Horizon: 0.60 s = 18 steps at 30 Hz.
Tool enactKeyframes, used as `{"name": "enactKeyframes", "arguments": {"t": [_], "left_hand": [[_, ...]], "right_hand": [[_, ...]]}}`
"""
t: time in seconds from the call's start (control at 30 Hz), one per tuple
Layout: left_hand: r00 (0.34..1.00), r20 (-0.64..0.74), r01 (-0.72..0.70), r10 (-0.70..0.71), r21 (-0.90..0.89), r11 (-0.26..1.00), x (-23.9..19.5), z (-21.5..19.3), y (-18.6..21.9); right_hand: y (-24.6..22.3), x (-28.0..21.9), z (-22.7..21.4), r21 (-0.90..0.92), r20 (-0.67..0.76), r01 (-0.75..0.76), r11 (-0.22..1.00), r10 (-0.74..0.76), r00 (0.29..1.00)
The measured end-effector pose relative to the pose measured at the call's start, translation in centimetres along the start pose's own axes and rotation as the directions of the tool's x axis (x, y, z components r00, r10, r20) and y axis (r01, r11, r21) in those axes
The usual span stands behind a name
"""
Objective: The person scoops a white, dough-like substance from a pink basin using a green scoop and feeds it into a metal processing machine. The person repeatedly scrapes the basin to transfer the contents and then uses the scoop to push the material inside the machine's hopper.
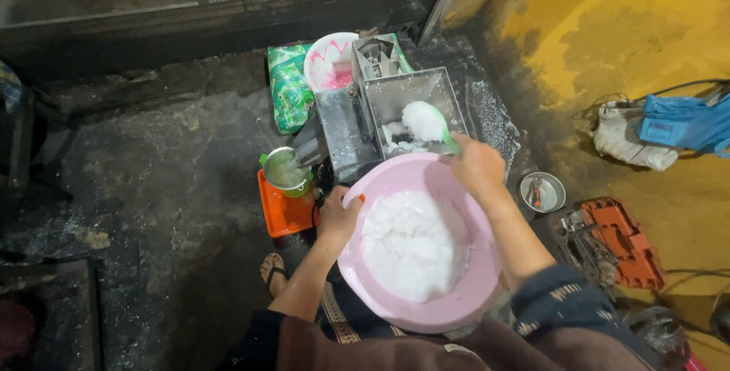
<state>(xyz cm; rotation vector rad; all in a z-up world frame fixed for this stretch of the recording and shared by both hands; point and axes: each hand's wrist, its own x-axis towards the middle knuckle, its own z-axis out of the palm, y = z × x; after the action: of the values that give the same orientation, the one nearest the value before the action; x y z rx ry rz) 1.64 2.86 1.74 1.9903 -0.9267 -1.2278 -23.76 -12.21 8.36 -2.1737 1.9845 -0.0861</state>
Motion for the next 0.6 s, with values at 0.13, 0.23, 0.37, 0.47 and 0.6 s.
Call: {"name": "enactKeyframes", "arguments": {"t": [0.13, 0.23, 0.37, 0.47, 0.6], "left_hand": [[1.0, -0.01, -0.001, 0.001, -0.015, 1.0, -0.5, -0.4, 0.5], [0.998, 0.021, 0.054, -0.054, 0.009, 0.999, -0.3, -0.3, 0.5], [0.998, 0.017, 0.058, -0.058, 0.005, 0.998, 0.6, -0.2, 0.1], [0.998, 0.026, 0.062, -0.062, 0.008, 0.998, 0.8, 0.0, 0.0], [1.0, -0.009, 0.015, -0.015, -0.013, 1.0, 1.3, 0.5, -0.4]], "right_hand": [[0.6, 0.8, 3.1, -0.354, -0.162, 0.153, 0.923, -0.222, 0.961], [1.9, -3.3, -0.3, -0.232, -0.308, 0.111, 0.966, -0.181, 0.934], [2.0, -11.1, -5.4, -0.086, -0.079, -0.021, 0.996, 0.014, 0.997], [4.5, -13.6, -2.0, -0.411, 0.072, -0.163, 0.897, 0.21, 0.975], [2.3, -15.7, -0.2, -0.227, 0.326, -0.219, 0.949, 0.286, 0.901]]}}
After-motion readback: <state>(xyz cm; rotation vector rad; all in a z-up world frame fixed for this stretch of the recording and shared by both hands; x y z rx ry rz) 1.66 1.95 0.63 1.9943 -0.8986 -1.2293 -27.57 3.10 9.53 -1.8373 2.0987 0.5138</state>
